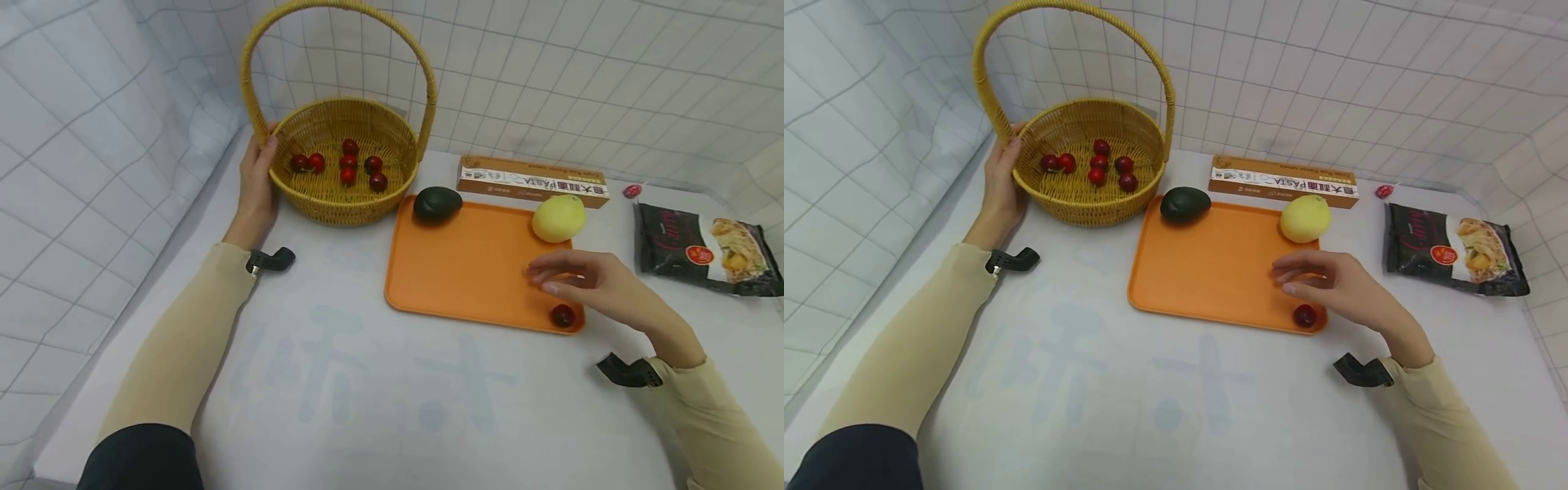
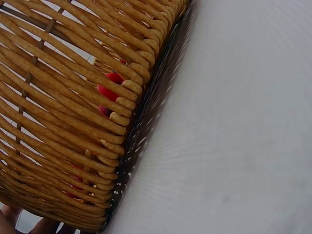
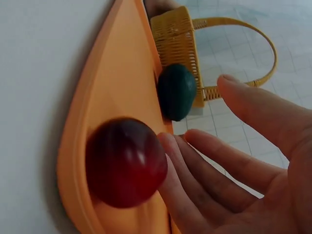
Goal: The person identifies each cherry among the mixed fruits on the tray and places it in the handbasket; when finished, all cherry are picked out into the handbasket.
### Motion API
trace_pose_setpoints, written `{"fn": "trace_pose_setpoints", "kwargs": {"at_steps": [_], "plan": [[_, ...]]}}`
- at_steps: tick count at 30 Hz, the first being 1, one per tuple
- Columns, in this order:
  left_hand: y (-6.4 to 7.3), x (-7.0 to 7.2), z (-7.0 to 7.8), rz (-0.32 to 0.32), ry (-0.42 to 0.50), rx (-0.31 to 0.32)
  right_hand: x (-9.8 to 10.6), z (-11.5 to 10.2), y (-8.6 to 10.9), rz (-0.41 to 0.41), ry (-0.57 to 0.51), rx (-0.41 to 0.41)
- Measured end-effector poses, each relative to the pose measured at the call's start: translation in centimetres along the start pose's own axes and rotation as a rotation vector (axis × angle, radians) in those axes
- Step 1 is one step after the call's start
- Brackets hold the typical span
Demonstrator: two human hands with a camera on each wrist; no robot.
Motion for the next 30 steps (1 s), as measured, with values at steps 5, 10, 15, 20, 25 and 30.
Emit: {"fn": "trace_pose_setpoints", "kwargs": {"at_steps": [5,10,15,20,25,30], "plan": [[0.3,0.2,0.0,-0.002,-0.018,0.009,0.4,1.3,0.8,-0.125,-0.076,0.01],[0.2,0.1,0.1,-0.013,-0.031,0.015,0.4,2.4,1.7,-0.276,-0.245,0.028],[0.3,0.2,0.3,-0.004,-0.031,0.014,0.2,2.5,1.9,-0.382,-0.299,0.103],[0.3,0.2,0.2,-0.003,-0.019,0.016,0.2,2.7,1.8,-0.396,-0.261,0.104],[0.2,0.1,0.1,-0.007,-0.014,0.01,-0.2,2.5,1.5,-0.369,-0.222,0.072],[0.2,-0.2,0.0,-0.011,-0.009,0.004,-1.1,2.1,1.1,-0.324,-0.213,0.095]]}}
Point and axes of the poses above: each hand's wrist, its own y-axis away from the middle knuckle, its own x-axis out of the back of the hand, z = x × y, the point moved 6 cm from there along -y, towards the middle knuckle, and after that the axes turned 4 degrees about y, right-handed, at the moved point
